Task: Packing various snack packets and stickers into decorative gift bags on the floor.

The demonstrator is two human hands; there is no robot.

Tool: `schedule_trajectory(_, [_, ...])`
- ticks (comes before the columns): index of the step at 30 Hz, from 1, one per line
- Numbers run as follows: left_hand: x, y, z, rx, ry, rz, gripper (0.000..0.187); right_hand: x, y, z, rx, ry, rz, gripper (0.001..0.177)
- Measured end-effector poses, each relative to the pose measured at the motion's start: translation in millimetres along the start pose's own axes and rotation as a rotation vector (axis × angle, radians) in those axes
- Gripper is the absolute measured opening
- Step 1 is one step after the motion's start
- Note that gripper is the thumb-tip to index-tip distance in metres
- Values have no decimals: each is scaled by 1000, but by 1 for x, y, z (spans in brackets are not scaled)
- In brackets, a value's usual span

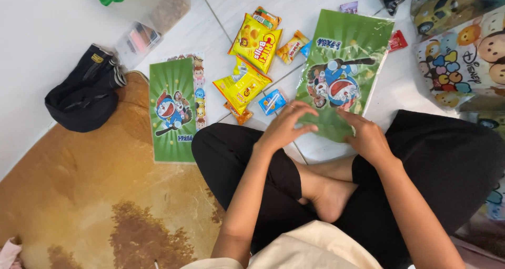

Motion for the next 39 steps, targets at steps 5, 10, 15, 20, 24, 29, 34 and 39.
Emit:
schedule_trajectory(5, [-5, 6, -78, -206, 81, 288, 53, 1, 2, 4, -5, 73, -32, 81])
schedule_trajectory(10, [31, 11, -156, -410, 566, 197, 93, 2, 3, 5, 2, 141, -34, 81])
schedule_trajectory(15, [26, 28, -153, -413, -790, 623, 81, 7, 5, 20, -17, 187, -23, 84])
schedule_trajectory(20, [-16, 15, -57, -34, -1485, 259, 41, 7, 4, 19, -72, 179, -16, 88])
schedule_trajectory(24, [-19, 30, 28, -129, -1144, 200, 51, 7, 5, 19, -80, 213, 10, 90])
schedule_trajectory(29, [13, 49, 54, 27, -358, -92, 39, 28, 8, 61, -25, 242, 60, 75])
schedule_trajectory(34, [71, 72, -3, 62, 323, -217, 58, 15, 15, 53, -53, 241, 44, 98])
schedule_trajectory(39, [104, 89, -41, 30, 743, -232, 74, -2, 12, 29, -45, 190, 35, 77])
Point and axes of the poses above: each hand's wrist, its own y-axis towards the middle knuckle, its own x-axis out of the palm, z = x × y, the point moved 2 cm from there along y, towards the middle knuckle, and after that the axes turned 8 degrees about y, right-handed, at the moved point
